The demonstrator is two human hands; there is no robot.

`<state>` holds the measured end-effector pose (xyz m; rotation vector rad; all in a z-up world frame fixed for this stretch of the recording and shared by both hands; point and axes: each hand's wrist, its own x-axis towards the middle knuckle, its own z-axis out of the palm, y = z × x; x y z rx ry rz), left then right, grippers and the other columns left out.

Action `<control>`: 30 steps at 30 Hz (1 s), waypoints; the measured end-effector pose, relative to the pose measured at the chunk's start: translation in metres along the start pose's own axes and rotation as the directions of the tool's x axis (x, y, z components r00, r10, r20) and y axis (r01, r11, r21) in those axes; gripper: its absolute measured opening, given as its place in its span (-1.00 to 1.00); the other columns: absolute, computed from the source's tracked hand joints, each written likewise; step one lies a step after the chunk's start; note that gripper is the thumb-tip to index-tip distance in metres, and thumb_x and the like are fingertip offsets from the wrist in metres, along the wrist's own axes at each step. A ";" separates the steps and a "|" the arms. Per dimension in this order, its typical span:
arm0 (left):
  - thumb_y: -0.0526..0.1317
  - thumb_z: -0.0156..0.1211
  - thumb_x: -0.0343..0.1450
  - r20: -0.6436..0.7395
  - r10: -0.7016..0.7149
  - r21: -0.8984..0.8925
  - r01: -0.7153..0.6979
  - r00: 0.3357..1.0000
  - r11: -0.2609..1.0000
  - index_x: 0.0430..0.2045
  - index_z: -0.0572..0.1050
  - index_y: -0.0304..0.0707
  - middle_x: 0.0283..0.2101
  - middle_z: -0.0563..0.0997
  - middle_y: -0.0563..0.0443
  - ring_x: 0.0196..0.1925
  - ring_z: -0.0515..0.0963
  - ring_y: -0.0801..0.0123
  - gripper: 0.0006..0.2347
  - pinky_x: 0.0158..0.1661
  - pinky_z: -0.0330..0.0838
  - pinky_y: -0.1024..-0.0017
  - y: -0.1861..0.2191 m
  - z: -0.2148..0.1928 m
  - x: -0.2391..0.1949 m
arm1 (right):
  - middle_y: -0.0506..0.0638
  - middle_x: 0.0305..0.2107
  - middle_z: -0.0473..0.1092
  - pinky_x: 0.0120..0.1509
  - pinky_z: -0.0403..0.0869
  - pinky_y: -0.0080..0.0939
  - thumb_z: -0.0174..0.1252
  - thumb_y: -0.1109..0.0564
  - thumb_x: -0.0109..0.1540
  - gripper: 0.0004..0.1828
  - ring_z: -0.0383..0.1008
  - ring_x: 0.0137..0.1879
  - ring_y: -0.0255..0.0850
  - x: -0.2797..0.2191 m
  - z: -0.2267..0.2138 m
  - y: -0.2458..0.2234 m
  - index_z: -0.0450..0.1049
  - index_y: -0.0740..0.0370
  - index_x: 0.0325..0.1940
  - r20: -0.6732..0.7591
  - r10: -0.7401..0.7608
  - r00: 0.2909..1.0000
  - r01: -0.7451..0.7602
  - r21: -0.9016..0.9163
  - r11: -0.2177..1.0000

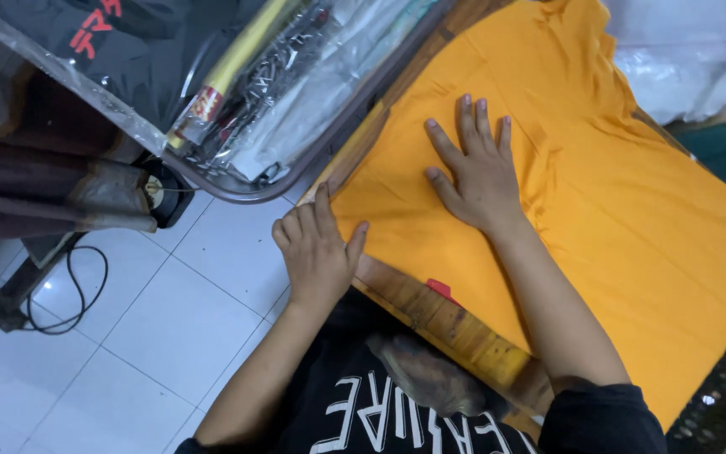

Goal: Removing a tag from a t-shirt with scissors, folding it neatly, and placing it into a plastic bag.

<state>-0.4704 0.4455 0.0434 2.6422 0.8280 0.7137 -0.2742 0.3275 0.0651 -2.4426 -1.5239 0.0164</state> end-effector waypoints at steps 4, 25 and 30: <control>0.11 -0.20 0.32 0.028 0.049 0.011 -0.049 0.998 0.999 -0.01 0.13 -0.48 -0.44 0.25 -0.20 -0.31 0.23 -0.06 -0.44 -0.20 0.02 0.11 -0.007 0.004 -0.001 | 0.21 0.22 -0.09 0.30 -0.22 0.17 -0.12 -0.17 0.14 -0.38 -0.22 0.34 0.07 -0.044 -0.006 -0.005 0.08 0.02 0.25 -0.083 -0.094 0.992 0.086 -0.098 0.992; -0.05 -0.34 0.42 0.248 0.732 -0.294 -0.671 0.635 0.681 0.07 0.22 -0.13 0.18 0.16 -0.16 0.26 0.07 0.14 -0.63 0.19 -0.20 0.13 0.130 0.005 -0.030 | 0.22 0.26 -0.34 0.24 -0.22 0.48 -0.27 -0.22 0.19 -0.35 -0.42 0.38 0.12 -0.279 -0.020 -0.001 -0.16 -0.04 0.32 -0.076 0.494 0.866 -0.499 -0.171 0.850; 0.13 -0.18 0.30 0.409 0.723 -0.300 -0.666 0.557 0.683 0.09 0.17 0.16 0.24 0.07 0.04 0.28 0.03 0.22 -0.54 0.16 -0.22 0.02 0.113 0.018 -0.029 | 0.11 0.23 -0.14 0.28 -0.19 0.30 -0.26 -0.20 0.17 -0.45 -0.22 0.35 0.09 -0.279 -0.038 -0.015 0.06 -0.12 0.23 0.020 0.570 0.822 -0.562 -0.136 0.816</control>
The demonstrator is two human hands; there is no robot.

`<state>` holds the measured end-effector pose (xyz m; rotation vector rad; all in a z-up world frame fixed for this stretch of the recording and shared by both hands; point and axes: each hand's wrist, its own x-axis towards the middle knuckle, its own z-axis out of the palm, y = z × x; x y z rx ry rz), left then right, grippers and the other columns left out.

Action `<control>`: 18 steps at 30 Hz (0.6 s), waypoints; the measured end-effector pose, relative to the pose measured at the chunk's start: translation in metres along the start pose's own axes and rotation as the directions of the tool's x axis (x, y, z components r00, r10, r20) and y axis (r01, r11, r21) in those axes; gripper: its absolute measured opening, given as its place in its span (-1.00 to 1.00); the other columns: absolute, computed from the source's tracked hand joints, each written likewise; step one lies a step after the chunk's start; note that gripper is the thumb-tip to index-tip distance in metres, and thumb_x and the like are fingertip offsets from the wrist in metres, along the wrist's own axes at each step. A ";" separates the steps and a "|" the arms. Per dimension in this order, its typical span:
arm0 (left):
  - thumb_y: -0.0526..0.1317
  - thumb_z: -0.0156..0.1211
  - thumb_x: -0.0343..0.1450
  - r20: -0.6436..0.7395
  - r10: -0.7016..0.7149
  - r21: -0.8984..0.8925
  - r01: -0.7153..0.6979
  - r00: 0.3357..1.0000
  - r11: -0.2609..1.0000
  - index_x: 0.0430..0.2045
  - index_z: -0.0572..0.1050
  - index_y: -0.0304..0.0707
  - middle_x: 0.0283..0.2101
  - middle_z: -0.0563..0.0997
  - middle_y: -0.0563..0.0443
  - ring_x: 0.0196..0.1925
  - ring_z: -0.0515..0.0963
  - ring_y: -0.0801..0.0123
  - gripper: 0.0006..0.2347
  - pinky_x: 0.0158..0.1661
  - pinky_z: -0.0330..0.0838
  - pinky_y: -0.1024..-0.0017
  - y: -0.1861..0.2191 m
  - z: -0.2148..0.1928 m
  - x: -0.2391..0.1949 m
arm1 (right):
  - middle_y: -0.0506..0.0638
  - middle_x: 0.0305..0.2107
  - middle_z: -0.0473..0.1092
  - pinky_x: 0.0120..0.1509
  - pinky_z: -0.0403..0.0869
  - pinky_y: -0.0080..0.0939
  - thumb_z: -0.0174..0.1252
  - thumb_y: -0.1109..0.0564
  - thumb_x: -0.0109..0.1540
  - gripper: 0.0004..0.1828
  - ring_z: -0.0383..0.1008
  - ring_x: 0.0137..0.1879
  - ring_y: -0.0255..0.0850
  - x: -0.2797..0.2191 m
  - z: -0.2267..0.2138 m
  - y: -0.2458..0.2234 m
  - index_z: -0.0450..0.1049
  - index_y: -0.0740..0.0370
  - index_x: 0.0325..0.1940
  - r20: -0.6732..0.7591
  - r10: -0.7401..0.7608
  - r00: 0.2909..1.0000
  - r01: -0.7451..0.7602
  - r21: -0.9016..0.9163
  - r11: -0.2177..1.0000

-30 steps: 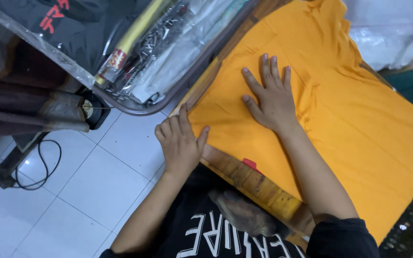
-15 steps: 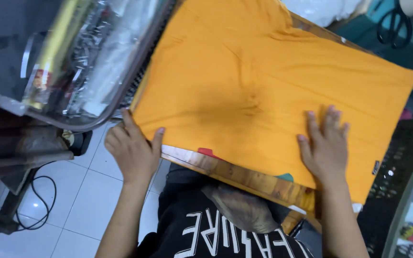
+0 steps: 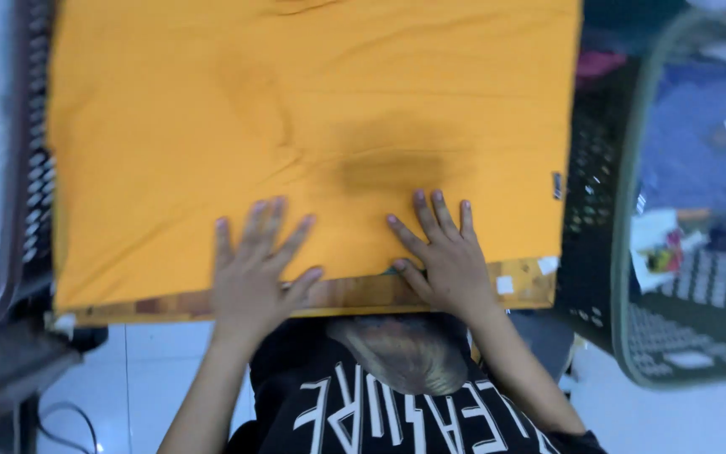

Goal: Removing a tag from a t-shirt with scissors, folding it neatly, and placing it into a plastic bag.

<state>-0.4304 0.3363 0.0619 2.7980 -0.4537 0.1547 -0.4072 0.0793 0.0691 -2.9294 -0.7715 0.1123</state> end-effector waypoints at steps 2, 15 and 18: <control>0.17 -0.16 0.28 0.015 0.011 0.019 -0.012 1.000 1.000 0.10 0.17 0.14 0.25 0.06 0.03 0.29 0.01 0.24 -0.50 0.19 -0.21 0.09 -0.013 -0.007 -0.002 | 0.07 0.24 -0.14 0.29 -0.22 0.30 -0.26 -0.26 0.17 -0.43 -0.25 0.35 0.07 -0.016 -0.005 0.020 0.03 -0.15 0.24 0.016 0.040 0.999 -0.040 0.027 0.999; 0.09 -0.33 0.31 0.016 -0.011 0.152 0.009 1.000 0.988 0.16 0.12 -0.14 0.24 0.13 -0.26 0.29 0.07 -0.03 -0.46 0.18 -0.22 -0.09 -0.026 -0.032 -0.003 | 0.25 0.23 -0.23 0.22 -0.18 0.38 -0.36 -0.19 0.19 -0.40 -0.33 0.35 0.11 -0.029 -0.007 0.023 -0.05 0.03 0.28 -0.078 0.279 0.957 -0.280 -0.002 0.960; -0.02 -0.24 0.36 0.014 0.093 0.088 -0.094 0.996 0.992 0.13 0.15 -0.11 0.23 0.12 -0.18 0.28 0.05 0.02 -0.56 0.18 -0.19 -0.02 0.002 -0.010 0.009 | 0.07 0.24 -0.16 0.27 -0.17 0.30 -0.28 -0.21 0.18 -0.45 -0.26 0.36 -0.01 -0.014 -0.005 0.001 0.08 -0.09 0.23 -0.108 0.137 0.985 -0.129 0.078 0.989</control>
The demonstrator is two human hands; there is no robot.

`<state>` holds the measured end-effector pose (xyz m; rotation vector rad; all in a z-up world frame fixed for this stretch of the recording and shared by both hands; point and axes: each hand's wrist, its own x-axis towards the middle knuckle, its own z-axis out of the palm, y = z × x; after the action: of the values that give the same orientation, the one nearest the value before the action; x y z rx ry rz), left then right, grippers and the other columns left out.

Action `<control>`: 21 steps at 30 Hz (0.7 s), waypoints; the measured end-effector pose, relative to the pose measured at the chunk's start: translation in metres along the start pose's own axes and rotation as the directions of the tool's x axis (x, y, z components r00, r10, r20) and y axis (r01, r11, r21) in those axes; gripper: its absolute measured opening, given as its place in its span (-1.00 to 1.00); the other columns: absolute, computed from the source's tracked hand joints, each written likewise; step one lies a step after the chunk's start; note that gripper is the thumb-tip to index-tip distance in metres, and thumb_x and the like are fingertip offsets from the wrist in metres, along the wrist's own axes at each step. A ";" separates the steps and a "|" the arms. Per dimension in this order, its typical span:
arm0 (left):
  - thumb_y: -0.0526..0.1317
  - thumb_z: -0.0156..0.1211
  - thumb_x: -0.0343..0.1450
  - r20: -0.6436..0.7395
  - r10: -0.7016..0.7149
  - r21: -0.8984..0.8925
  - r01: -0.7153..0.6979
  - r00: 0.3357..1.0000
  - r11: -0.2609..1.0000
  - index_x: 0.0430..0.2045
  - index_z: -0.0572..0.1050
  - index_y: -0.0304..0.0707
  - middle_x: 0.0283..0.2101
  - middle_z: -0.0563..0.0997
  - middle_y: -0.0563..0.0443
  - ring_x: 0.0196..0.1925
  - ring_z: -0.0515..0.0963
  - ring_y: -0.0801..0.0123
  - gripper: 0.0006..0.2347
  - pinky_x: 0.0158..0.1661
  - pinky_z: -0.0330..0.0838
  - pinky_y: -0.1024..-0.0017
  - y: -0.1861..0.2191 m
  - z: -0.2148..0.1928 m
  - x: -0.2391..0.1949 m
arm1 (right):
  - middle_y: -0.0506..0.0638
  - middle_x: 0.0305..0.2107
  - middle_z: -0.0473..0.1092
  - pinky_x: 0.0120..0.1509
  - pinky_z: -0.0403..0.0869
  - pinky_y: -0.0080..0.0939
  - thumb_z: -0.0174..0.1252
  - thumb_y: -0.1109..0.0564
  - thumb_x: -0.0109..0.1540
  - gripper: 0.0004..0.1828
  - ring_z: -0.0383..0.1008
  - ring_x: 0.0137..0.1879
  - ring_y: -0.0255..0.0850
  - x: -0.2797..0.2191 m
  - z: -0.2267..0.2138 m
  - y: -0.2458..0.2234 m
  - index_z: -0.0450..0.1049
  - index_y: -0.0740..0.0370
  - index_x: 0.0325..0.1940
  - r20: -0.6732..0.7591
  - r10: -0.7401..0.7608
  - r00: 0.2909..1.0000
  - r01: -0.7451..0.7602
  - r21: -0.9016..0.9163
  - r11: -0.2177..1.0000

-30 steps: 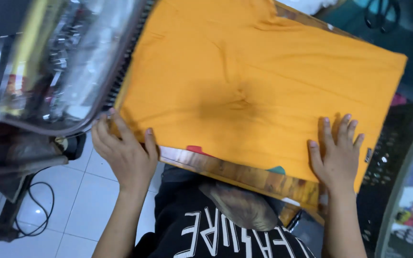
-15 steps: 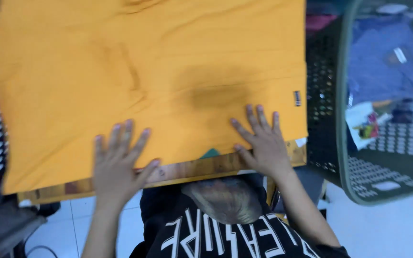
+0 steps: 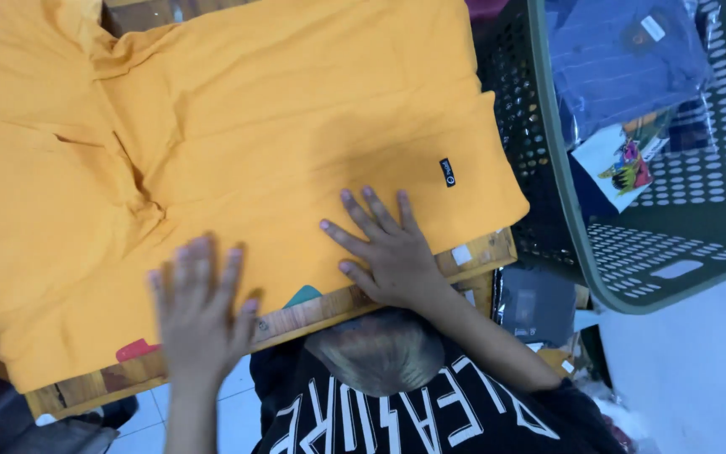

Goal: Removing a tag from a t-shirt with scissors, folding it neatly, and placing it into a plastic bag.

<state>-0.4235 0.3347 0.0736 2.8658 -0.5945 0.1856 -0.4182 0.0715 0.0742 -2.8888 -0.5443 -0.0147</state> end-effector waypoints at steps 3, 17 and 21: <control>0.06 -0.27 0.33 0.059 0.011 0.004 -0.011 0.998 1.000 0.11 0.16 -0.04 0.24 0.09 -0.09 0.29 0.00 0.12 -0.54 0.20 -0.23 0.06 0.006 0.006 0.006 | 0.01 0.23 -0.11 0.26 -0.13 0.30 -0.22 -0.18 0.16 -0.47 -0.20 0.36 -0.04 -0.007 0.008 0.025 0.09 -0.12 0.22 -0.007 0.022 1.000 -0.022 0.002 1.000; 0.13 -0.27 0.32 0.045 0.005 -0.018 -0.004 0.999 1.000 0.12 0.14 0.01 0.24 0.09 -0.02 0.30 -0.02 0.18 -0.51 0.21 -0.28 0.12 -0.001 0.000 0.012 | 0.10 0.17 0.00 0.25 -0.03 -0.03 -0.42 -0.27 0.13 -0.30 -0.06 0.28 -0.02 -0.036 -0.036 0.086 0.02 0.17 0.22 0.252 0.937 0.242 -0.865 0.494 0.090; 0.13 -0.28 0.32 0.056 0.000 -0.015 0.001 0.998 1.000 0.10 0.16 0.01 0.23 0.11 -0.02 0.29 -0.01 0.18 -0.52 0.21 -0.28 0.13 -0.002 0.001 0.011 | -0.10 -0.23 0.30 -0.02 0.24 -0.38 -0.08 -0.12 0.14 -0.69 0.27 -0.08 -0.31 -0.071 -0.006 0.114 0.26 0.12 -0.21 0.407 0.896 0.178 -0.527 0.808 -0.263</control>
<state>-0.4127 0.3325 0.0742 2.8647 -0.6035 0.1008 -0.4428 -0.0587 0.0544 -1.4616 1.1885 -0.0630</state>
